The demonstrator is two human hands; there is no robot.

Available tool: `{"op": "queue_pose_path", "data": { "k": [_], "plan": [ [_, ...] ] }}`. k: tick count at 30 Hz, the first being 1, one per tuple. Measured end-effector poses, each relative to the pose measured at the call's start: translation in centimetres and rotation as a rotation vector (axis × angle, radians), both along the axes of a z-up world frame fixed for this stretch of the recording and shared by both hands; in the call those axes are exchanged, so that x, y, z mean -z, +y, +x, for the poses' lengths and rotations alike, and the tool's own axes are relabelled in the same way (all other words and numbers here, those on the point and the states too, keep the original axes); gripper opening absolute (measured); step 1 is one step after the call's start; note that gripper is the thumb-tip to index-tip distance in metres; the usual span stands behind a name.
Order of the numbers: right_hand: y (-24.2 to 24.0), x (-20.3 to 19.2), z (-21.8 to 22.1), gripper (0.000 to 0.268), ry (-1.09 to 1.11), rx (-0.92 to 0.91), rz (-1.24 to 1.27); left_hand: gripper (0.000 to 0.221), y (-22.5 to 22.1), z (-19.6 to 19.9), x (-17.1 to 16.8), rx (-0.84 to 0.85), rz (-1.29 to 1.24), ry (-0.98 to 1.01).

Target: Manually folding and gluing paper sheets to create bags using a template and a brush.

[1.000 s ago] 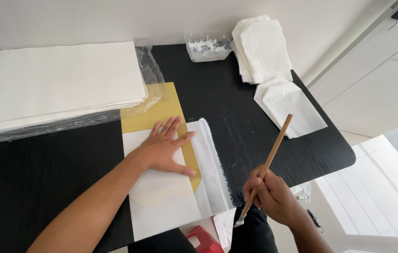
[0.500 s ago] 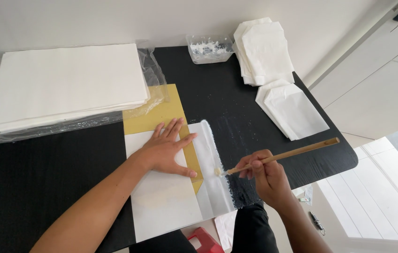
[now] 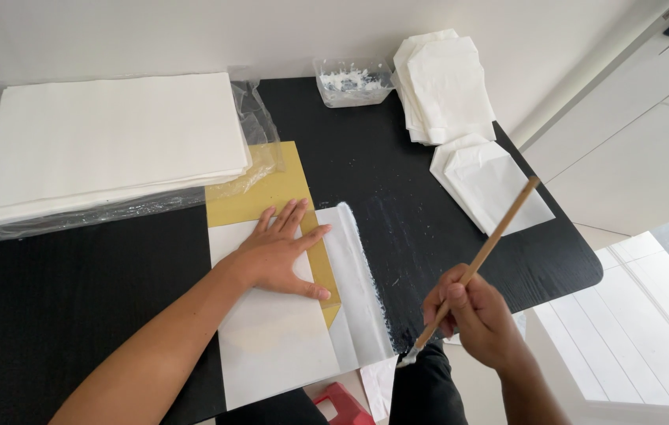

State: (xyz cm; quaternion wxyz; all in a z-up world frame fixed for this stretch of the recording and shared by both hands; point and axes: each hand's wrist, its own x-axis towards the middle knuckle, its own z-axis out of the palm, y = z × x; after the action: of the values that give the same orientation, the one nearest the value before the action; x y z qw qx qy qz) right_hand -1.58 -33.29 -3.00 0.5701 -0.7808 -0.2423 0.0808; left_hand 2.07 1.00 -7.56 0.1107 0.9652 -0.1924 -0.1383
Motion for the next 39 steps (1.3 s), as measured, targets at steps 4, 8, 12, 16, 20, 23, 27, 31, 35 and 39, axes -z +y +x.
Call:
{"op": "queue_pose_path", "data": {
  "k": [4,8,12,16,20,23,27,31,35,39],
  "plan": [
    [0.7,-0.7,4.2,0.040,-0.158,0.011,0.242,0.115,-1.1,-1.7,-6.1,-0.105,0.051,0.202],
    [3.6,-3.3,10.5,0.038,-0.258,0.073,0.235,0.116,-1.0,-1.5,-6.0,-0.102,0.055,0.199],
    [8.8,-5.9,16.1,0.013,-0.467,0.293,0.228,0.116,-1.0,-1.8,-6.8,-0.093,0.022,0.224],
    [13.4,-6.1,22.4,0.010,-0.422,0.490,0.320,0.116,-1.0,-1.8,-7.5,-0.093,0.014,0.258],
    [15.7,-3.4,27.6,0.003,-0.189,0.500,0.299,0.121,-0.3,-0.9,-3.3,-0.016,-0.033,0.152],
    [16.8,-1.1,29.9,0.009,-0.123,0.572,0.239,0.119,-0.2,-0.9,-3.1,-0.001,-0.066,0.135],
    [17.6,1.0,31.6,0.013,-0.074,0.557,0.260,0.120,0.0,-0.8,-2.9,0.016,-0.108,0.149],
    [17.6,2.0,32.3,0.017,-0.046,0.570,0.217,0.123,0.0,-0.8,-2.9,0.017,-0.120,0.159],
    [16.1,3.3,32.4,0.032,-0.100,0.521,0.207,0.122,0.0,-0.7,-2.1,0.022,-0.139,0.113],
    [14.1,2.3,28.1,0.045,0.015,0.364,-0.133,0.121,-0.2,-0.4,-2.0,-0.004,-0.095,0.114]
  ]
}}
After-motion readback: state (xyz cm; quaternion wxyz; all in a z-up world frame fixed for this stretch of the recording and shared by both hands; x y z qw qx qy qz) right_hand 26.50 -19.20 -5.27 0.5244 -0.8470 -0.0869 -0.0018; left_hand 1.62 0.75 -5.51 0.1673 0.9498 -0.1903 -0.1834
